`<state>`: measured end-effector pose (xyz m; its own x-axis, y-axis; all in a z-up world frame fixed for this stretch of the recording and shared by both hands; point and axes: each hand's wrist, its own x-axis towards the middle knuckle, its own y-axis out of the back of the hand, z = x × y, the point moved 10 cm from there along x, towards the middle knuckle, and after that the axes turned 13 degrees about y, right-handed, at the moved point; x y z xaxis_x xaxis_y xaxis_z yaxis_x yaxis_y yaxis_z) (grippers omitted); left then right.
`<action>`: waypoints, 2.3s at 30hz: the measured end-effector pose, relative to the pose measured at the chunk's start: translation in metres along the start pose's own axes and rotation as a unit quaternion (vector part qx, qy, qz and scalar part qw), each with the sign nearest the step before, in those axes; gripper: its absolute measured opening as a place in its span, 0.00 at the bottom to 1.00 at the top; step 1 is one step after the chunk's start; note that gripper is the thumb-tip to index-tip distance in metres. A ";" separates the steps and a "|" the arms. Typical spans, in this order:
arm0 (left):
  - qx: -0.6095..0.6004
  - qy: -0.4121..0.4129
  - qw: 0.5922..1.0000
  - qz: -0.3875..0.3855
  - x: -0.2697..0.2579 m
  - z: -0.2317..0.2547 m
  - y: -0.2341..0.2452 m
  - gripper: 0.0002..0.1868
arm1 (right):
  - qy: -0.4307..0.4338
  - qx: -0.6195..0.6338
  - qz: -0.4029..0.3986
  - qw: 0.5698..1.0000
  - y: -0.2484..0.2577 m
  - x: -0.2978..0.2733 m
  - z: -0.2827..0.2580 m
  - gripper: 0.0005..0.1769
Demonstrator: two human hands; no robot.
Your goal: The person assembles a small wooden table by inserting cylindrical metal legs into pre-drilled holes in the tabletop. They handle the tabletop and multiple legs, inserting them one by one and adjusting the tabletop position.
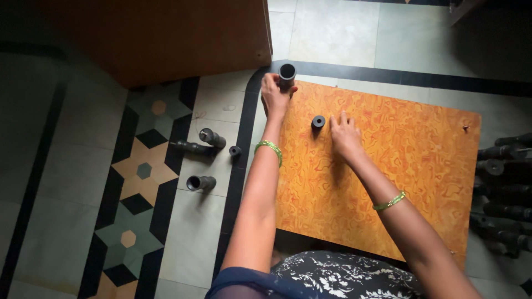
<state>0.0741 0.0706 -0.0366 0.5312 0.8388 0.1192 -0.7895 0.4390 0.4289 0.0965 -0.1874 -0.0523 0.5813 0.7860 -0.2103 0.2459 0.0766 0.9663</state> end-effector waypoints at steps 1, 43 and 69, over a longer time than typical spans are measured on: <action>-0.005 0.031 0.999 0.012 -0.002 -0.004 0.000 0.34 | 0.004 -0.002 0.007 1.000 0.001 0.001 -0.001 0.46; 0.028 0.021 0.996 -0.083 0.008 -0.019 -0.022 0.54 | 0.004 0.011 0.024 1.000 0.004 0.025 -0.001 0.30; 0.057 -0.002 0.996 -0.065 -0.002 -0.014 -0.014 0.53 | 0.007 0.006 0.045 0.999 0.004 0.027 0.001 0.28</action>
<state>0.0802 0.0674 -0.0558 0.6275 0.7763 0.0599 -0.6748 0.5039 0.5392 0.1136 -0.1663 -0.0545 0.5905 0.7980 -0.1209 0.2029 -0.0018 0.9792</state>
